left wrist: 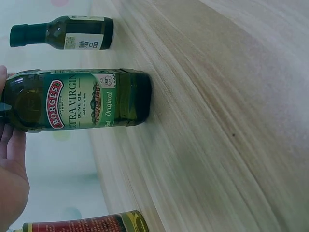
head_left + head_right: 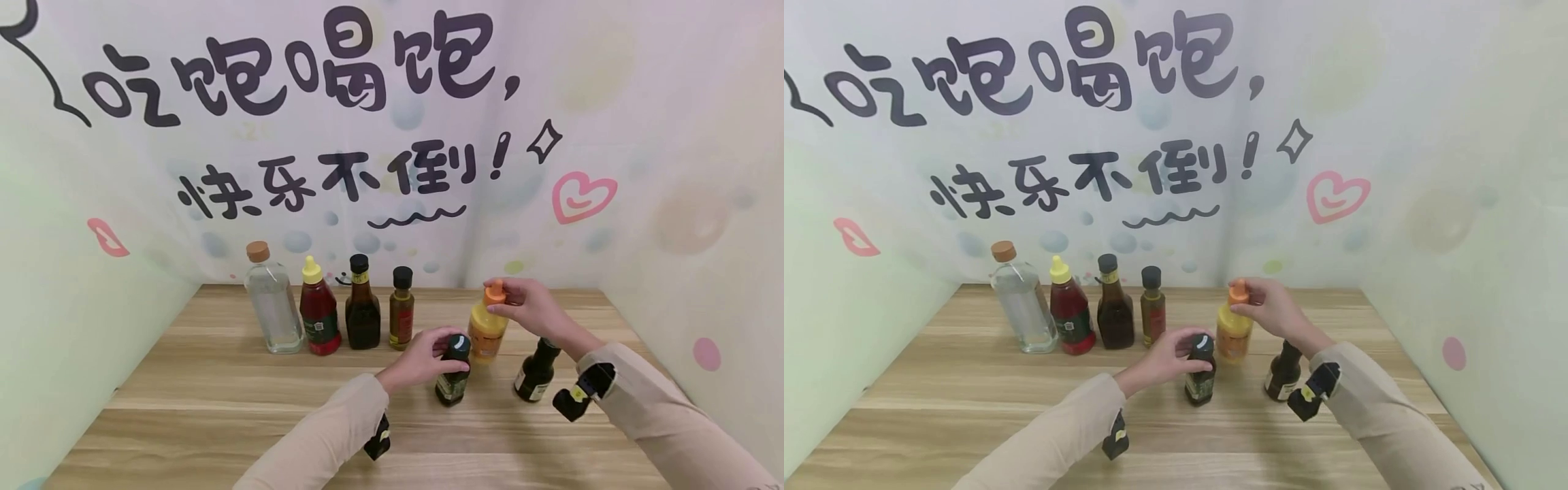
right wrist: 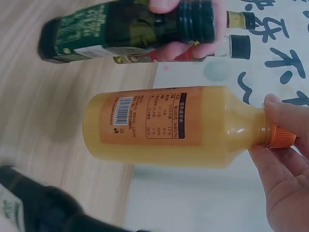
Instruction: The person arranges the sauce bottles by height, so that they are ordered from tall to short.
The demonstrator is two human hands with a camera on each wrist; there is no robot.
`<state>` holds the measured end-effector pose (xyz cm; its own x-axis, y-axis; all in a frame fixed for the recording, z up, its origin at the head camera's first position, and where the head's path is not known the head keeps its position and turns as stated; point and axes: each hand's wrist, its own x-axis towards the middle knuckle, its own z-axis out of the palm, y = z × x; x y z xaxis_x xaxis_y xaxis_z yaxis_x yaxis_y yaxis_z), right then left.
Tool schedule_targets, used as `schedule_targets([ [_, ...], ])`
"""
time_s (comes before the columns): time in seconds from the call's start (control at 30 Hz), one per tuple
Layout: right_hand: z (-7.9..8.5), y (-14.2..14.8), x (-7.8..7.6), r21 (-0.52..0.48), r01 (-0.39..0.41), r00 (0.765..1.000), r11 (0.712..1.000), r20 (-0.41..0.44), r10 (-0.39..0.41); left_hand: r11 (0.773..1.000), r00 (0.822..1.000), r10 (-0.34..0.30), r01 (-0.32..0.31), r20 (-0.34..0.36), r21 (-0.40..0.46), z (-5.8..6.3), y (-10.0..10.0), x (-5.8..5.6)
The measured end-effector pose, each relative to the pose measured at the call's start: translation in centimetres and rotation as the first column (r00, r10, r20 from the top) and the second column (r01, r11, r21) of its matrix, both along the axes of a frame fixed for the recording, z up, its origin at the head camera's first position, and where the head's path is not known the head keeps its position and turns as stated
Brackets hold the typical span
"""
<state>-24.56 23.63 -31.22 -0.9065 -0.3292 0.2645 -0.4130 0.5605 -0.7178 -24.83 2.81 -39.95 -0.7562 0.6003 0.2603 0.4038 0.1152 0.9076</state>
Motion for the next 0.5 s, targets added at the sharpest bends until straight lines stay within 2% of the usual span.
schedule_targets([
  [0.27, 0.6, -1.5, -2.0, 0.013, 0.042, 0.998, 0.999, 0.037, -0.043, 1.000, 1.000, 0.002, -0.002, 0.019, -0.004, 0.0, 0.0, 0.0],
  [0.5, -0.2, -2.9, -3.6, -0.024, 0.059, 0.994, 0.998, 0.091, -0.056, 1.000, 0.999, 0.013, -0.013, 0.035, -0.001, 0.0, 0.0, 0.3],
])
